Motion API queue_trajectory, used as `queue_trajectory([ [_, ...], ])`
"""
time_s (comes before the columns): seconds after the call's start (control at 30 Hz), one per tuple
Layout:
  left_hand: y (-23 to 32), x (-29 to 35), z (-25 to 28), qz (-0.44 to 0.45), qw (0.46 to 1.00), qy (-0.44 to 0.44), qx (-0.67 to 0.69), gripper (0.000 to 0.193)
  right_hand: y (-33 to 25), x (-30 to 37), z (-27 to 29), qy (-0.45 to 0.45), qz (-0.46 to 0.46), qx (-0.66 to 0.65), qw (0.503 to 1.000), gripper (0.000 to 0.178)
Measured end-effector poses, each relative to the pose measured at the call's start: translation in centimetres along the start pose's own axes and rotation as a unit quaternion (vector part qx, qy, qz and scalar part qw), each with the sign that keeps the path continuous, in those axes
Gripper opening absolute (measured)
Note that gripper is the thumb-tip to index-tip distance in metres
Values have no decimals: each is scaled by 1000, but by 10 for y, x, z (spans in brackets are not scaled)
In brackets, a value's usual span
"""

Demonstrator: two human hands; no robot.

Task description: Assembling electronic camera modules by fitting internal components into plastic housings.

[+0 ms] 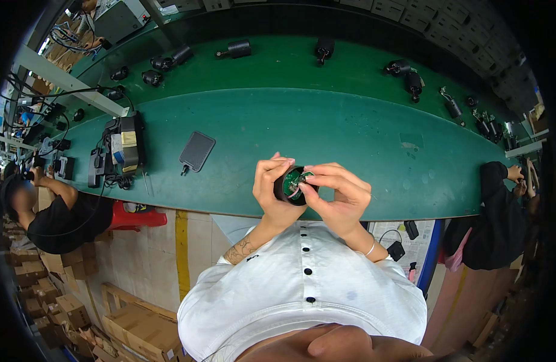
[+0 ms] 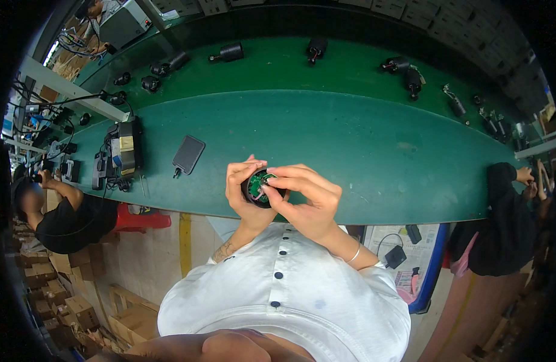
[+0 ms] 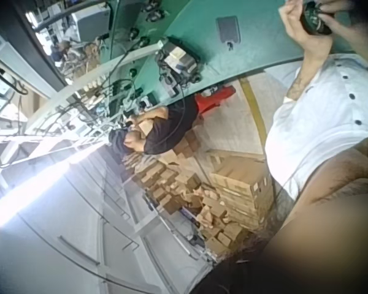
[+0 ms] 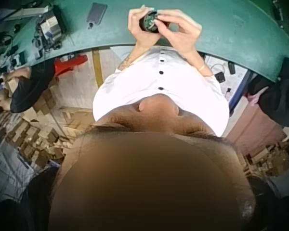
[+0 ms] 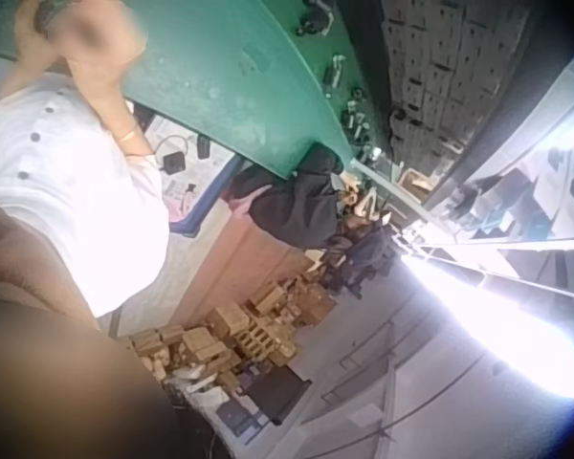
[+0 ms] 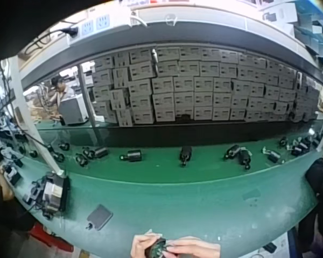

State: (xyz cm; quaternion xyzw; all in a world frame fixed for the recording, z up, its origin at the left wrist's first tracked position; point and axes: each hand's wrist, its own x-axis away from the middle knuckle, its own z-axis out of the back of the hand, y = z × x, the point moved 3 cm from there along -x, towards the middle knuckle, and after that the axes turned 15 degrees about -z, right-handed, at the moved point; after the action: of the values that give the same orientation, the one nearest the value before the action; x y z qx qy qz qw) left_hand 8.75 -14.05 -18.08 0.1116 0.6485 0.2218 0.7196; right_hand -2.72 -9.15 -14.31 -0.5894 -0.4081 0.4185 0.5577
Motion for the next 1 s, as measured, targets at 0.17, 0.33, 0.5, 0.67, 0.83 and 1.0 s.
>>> queue_trajectory([
  [0.17, 7, -2, 0, 24, 997, 44, 60, 50, -10, -9, -4, -34, 74, 4, 997, 18],
  [0.33, 6, 3, -2, -33, 999, 20, 8, 49, -7, -10, -2, -41, 26, 66, 997, 18],
  [0.5, 10, 3, -2, -64, 998, -5, -28, 39, -5, -8, -1, -60, 34, 55, 996, 16],
  [0.67, 11, 1, -1, -52, 997, 4, -54, 39, 0, -3, -6, -70, -76, -20, 994, 12],
  [0.83, 9, 3, -1, -80, 995, 12, -56, 43, 0, 0, -4, -38, -31, 60, 997, 21],
  [1.0, 12, 2, -3, -104, 992, -1, -66, 49, 24, -5, -4, -114, -212, -261, 935, 38],
])
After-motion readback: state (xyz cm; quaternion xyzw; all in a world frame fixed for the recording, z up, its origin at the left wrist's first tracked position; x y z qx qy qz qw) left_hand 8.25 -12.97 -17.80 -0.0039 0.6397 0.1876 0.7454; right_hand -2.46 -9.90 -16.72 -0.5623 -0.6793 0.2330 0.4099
